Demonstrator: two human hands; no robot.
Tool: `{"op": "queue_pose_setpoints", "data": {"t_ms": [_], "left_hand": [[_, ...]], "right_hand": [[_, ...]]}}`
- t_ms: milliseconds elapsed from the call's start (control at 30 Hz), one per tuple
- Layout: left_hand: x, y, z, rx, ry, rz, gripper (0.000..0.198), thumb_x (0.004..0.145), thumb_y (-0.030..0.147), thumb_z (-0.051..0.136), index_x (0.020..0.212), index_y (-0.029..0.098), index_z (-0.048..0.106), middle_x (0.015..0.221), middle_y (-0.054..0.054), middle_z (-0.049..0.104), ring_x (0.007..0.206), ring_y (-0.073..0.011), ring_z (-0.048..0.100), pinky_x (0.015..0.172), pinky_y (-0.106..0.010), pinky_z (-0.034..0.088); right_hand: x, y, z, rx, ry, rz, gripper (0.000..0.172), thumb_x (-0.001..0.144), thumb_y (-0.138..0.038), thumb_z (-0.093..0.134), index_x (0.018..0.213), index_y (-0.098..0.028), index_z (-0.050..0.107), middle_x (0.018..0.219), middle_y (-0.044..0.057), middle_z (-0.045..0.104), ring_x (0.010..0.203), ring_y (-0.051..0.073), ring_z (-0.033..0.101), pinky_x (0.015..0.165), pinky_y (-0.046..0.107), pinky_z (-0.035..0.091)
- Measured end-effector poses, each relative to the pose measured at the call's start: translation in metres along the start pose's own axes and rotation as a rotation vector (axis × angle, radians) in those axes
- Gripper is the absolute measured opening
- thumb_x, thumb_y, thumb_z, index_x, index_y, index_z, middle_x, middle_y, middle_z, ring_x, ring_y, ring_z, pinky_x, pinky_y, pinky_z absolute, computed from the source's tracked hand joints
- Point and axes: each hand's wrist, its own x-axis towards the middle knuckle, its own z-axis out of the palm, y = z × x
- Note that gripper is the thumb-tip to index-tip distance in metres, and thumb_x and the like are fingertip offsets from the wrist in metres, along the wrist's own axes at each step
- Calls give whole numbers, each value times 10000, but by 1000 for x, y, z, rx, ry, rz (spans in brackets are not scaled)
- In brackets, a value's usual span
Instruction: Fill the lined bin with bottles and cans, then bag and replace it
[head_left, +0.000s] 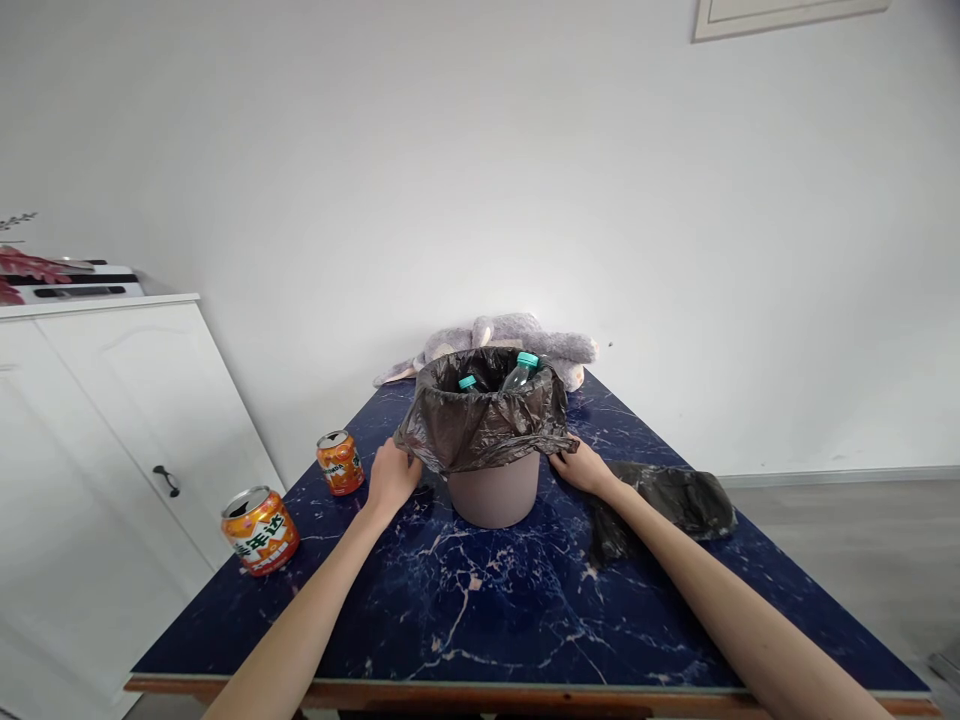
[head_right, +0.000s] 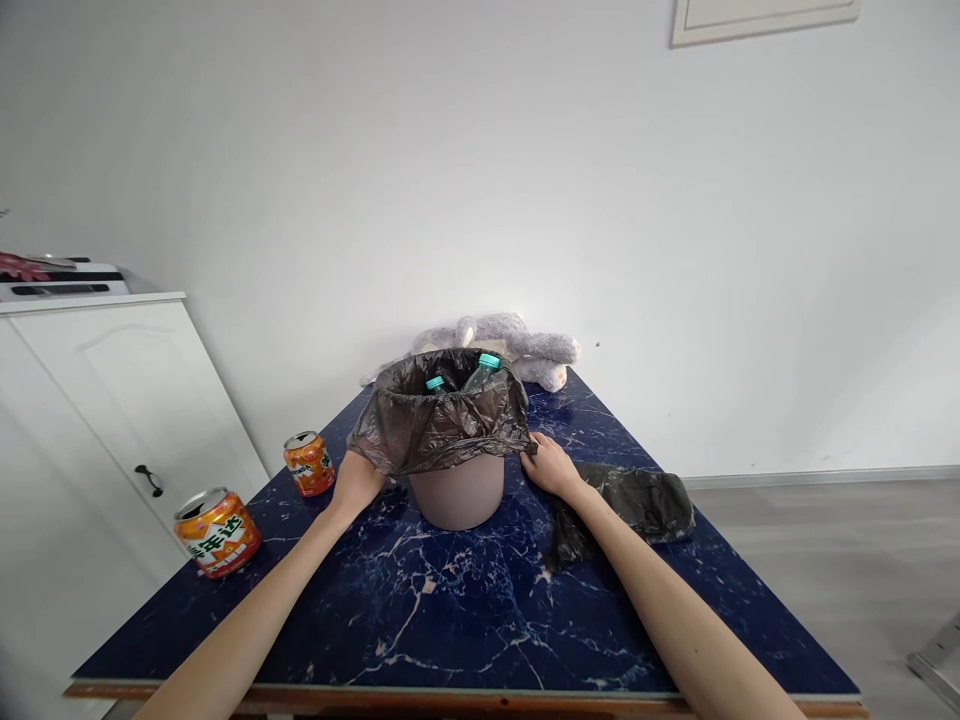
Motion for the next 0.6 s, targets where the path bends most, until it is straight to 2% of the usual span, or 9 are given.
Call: {"op": "queue_pose_setpoints", "data": {"t_ms": [100,233,300,400,467,600], "left_hand": [[1,6,-27,93,127,5,210,977,213,626,1154,146,715,1210,-173,717,1256,-380,609,1079,-549,493],[-10,8,-80,178,320,-14,323,1000,362,538,1194,151,687,1276,-214,673,1346,-434,520,1166,-610,375],[-24,0,-108,227,413,-25,372,1009,455,505,1175,168,675,1314,-215,648,1382,-433,493,1211,-629,310],[-51,-28,-143,342,547,-55,410,973,566,494,1169,238,643,1299,-167,668,1363,-407,538,1216,-613,331],[-69,-52,-156,364,479,-107,526,935,639,480,1252,239,606,1313,-184,667,1377,-432,534,1213,-616,345],[-95,-89,-159,321,169,-360,796,824,773,518,1395,218,511,1397,-196,656,1351,-467,589,1096,-584,501]], "right_hand": [[1,1,1,-2,1,0,337,1049,-386,677,1333,-205,662,1379,104,660,1179,256,680,1005,486,587],[1,2,3,-3,6,4,331,1051,-385,674,1331,-209,664,1384,104,659,1179,254,679,1007,484,586],[1,3,3,-3,11,6,328,1052,-385,671,1330,-212,665,1387,105,657,1181,253,678,1011,483,585],[1,3,4,-4,15,4,335,1050,-384,674,1336,-208,662,1388,105,656,1184,256,678,1011,487,584],[1,3,5,-7,16,1,339,1049,-385,677,1336,-205,661,1385,105,658,1182,257,679,1009,488,585],[1,2,6,-16,12,-2,329,1049,-384,675,1325,-206,667,1378,104,662,1184,256,678,1013,488,583]]}}
